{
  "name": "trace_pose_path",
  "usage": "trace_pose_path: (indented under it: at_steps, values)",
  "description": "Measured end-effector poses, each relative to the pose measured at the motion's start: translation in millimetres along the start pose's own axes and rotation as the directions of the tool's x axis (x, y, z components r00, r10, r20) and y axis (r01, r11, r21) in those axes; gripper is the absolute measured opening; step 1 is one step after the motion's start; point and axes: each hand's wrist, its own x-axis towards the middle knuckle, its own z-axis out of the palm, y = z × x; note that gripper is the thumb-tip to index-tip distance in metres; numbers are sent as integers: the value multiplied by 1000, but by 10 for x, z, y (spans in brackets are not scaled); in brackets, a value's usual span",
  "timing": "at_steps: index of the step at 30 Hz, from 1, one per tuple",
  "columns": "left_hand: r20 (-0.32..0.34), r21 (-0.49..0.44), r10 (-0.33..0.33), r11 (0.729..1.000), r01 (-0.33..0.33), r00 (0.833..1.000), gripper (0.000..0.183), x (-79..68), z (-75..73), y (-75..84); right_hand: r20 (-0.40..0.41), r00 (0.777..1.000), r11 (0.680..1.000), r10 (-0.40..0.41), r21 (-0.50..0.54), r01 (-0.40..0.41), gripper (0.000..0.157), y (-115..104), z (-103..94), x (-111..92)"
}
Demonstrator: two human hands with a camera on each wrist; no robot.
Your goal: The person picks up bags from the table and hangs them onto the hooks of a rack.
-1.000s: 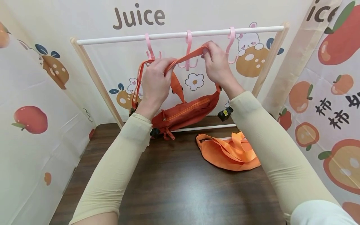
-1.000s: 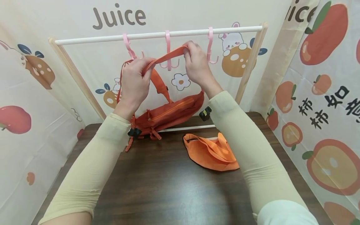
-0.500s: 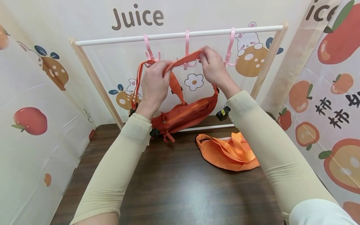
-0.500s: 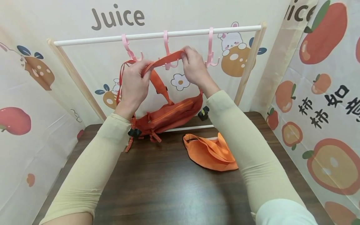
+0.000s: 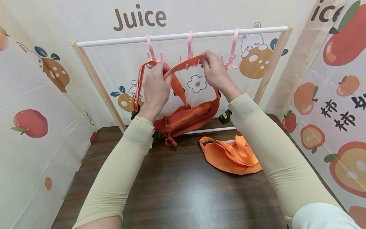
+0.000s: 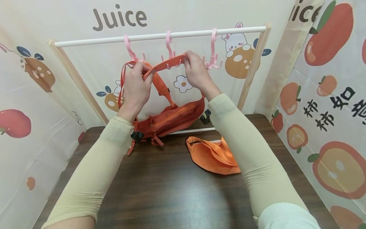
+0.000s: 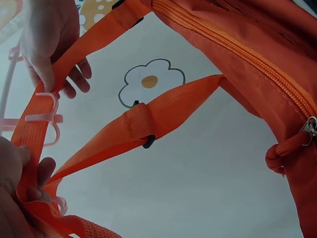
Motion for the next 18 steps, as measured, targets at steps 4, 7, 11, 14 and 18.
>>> trace_pose_path:
  at_steps: [4, 7, 11, 14, 18]
  values:
    - [-1, -20, -22, 1000, 22, 1000, 22, -15, 18, -40, -7, 1000, 1000, -6, 3, 6, 32, 19, 12, 1]
    - [8, -21, -50, 999, 50, 999, 24, -31, 26, -84, -10, 1000, 1000, 2, -3, -2, 32, 30, 17, 0]
    - [8, -24, -64, 998, 64, 998, 24, -62, 50, -167, -9, 1000, 1000, 13, -4, -13, 32, 55, 31, -14]
    - [12, -32, -71, 997, 71, 997, 23, -89, 77, -239, -10, 1000, 1000, 13, -2, -13, 32, 82, 52, -26]
    - [15, -38, -91, 995, 91, 996, 22, -145, 112, -331, -22, 1000, 1000, 0, -9, 0, 31, 140, 83, -29]
